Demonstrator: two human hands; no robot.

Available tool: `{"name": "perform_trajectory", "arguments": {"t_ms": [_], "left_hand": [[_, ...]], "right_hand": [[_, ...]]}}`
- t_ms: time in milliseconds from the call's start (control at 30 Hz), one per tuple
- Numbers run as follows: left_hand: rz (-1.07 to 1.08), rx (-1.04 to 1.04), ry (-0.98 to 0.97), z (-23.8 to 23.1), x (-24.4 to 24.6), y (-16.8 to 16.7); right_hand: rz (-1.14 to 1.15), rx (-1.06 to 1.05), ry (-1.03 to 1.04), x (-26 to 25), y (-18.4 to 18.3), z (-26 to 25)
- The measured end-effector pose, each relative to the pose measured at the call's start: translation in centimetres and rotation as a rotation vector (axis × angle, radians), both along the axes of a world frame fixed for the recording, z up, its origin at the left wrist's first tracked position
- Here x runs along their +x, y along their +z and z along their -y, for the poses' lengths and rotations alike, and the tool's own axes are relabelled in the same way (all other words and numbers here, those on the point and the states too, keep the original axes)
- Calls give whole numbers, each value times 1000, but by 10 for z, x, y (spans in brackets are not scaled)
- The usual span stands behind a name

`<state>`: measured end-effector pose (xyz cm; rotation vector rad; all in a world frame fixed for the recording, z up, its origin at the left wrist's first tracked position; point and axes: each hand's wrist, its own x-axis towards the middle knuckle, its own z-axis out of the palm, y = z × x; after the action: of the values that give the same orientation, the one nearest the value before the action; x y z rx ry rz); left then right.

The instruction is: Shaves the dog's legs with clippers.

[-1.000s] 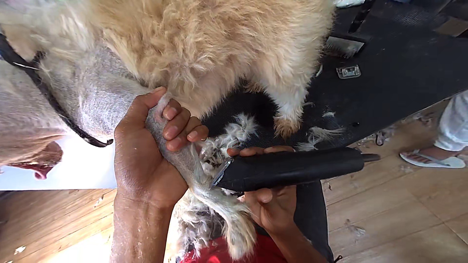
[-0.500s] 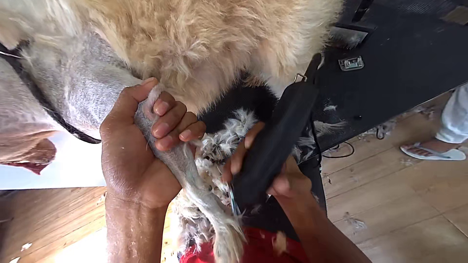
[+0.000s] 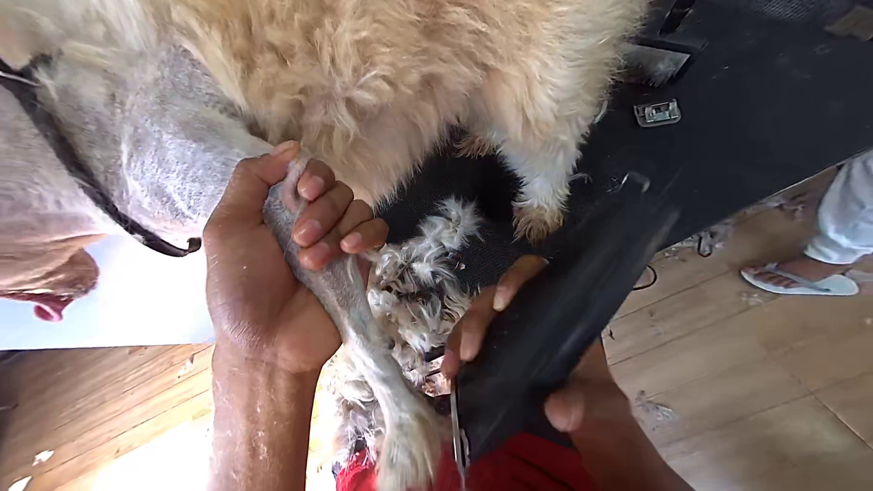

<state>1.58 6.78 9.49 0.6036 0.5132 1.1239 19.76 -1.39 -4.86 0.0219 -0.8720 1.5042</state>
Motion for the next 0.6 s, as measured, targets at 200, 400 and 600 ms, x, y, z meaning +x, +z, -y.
{"name": "perform_trajectory", "arguments": {"t_ms": [200,400,600], "left_hand": [[43,-23,-72,3,5,-14],[94,-47,-125,3,-3,-24],[130,0,-148,0,-10,-19]], "right_hand": [[322,191,-531,0,63,-29],[427,239,-388,-6,67,-8],[381,69,-188,3,32,34]]}}
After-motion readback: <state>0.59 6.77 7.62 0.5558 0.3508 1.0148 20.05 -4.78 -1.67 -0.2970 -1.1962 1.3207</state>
